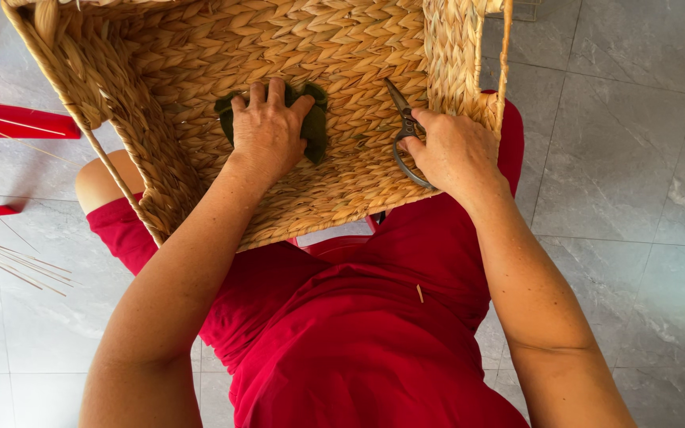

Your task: The person wipes the exterior and interior surfaces of a woven basket using a green cloth. They rotate the basket to reach different sides and occasionally use scissors to trim loose strands while continuing to wipe.

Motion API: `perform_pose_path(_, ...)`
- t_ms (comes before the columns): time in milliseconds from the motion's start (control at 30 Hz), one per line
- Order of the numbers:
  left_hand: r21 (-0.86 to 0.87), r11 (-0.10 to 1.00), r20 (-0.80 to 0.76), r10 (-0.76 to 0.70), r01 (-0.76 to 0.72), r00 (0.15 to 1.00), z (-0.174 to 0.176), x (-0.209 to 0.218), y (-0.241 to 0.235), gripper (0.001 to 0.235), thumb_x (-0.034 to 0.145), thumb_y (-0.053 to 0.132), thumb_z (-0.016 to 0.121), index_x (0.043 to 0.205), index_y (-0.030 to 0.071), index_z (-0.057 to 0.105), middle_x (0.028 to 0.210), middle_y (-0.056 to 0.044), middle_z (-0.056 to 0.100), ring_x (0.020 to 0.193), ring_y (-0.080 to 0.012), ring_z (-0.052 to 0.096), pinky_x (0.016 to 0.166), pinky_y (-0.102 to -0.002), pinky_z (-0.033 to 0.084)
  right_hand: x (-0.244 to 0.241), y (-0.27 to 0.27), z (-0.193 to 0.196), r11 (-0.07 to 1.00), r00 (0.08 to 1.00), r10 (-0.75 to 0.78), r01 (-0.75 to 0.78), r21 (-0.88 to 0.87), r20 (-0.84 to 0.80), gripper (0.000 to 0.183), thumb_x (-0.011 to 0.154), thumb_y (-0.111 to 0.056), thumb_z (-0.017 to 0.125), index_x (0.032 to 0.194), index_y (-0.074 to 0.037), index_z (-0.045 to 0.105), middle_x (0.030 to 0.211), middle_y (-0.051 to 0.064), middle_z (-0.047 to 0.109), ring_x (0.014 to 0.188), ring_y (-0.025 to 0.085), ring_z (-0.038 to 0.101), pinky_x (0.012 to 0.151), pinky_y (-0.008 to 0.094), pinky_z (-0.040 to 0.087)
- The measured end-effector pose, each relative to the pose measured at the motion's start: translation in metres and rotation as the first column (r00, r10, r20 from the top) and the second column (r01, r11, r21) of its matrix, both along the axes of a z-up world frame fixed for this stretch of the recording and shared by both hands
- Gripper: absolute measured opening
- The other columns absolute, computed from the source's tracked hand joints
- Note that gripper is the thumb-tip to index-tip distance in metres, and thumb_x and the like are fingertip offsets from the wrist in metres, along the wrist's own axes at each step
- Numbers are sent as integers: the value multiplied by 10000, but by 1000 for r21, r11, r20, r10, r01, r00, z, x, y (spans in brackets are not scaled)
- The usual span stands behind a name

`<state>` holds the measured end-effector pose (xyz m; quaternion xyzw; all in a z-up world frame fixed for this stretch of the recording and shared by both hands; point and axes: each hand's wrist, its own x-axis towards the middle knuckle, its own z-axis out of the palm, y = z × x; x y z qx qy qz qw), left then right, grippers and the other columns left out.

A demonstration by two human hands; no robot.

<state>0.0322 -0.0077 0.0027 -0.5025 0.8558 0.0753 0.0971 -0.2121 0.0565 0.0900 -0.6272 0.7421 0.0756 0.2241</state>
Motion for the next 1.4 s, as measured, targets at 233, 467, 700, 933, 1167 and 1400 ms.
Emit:
perform_pose_path(233, -2, 1000, -12, 6, -7, 1000, 2, -3, 2, 703, 775, 378, 841, 1414, 283, 563, 1303, -197, 485, 1252, -418, 485, 970, -619, 450, -2, -4, -17, 984, 956, -171, 176, 0, 239, 460, 918, -345, 724, 1323, -133, 672, 651, 60, 678, 541, 182, 631, 608, 398, 522)
perform_pose_path(467, -16, 999, 17, -37, 38, 999, 0, -9, 4, 537, 845, 290, 787, 1341, 231, 590, 1304, -204, 507, 1234, -394, 522, 985, -605, 467, 3, -3, -23, 989, 988, 148, -147, 22, -46, 495, 982, -312, 652, 1396, -51, 582, 639, 60, 670, 442, 171, 546, 454, 319, 477)
perform_pose_path(700, 90, 991, -199, -76, 96, 977, 2, -12, 0, 636, 752, 280, 849, 1319, 169, 586, 1249, -220, 575, 1201, -398, 578, 951, -460, 548, -25, 32, 1, 940, 884, -32, 185, -286, 467, 511, 901, -138, 744, 1402, -108, 651, 758, 15, 684, 609, 92, 613, 534, 256, 444)
perform_pose_path(933, -286, 953, -219, -167, 100, 961, 13, -100, -56, 839, 798, 200, 777, 1548, 299, 415, 1538, -175, 383, 1259, -397, 453, 1026, -572, 417, -34, 56, -25, 763, 533, 195, 445, -469, 823, 526, 1003, 48, 714, 1499, -22, 554, 898, 4, 647, 778, 42, 620, 676, 193, 501)
perform_pose_path(1167, -67, 973, -62, -225, 221, 972, 2, -100, -49, 714, 886, 254, 745, 1509, 393, 426, 1644, -69, 255, 1492, -367, 229, 1136, -624, 311, -42, 57, -34, 758, 446, 148, 522, -391, 883, 480, 1045, -94, 659, 1504, -26, 535, 861, 18, 673, 666, 46, 585, 569, 188, 475)
perform_pose_path(1400, 58, 998, 132, 6, -13, 991, 13, 12, -37, 858, 882, 81, 659, 1608, 285, 250, 1654, -123, 194, 1435, -377, 351, 1008, -525, 483, -45, 60, -38, 745, 455, 231, 486, -458, 860, 495, 1048, -153, 685, 1504, -27, 540, 853, 12, 657, 685, 45, 597, 586, 185, 476)
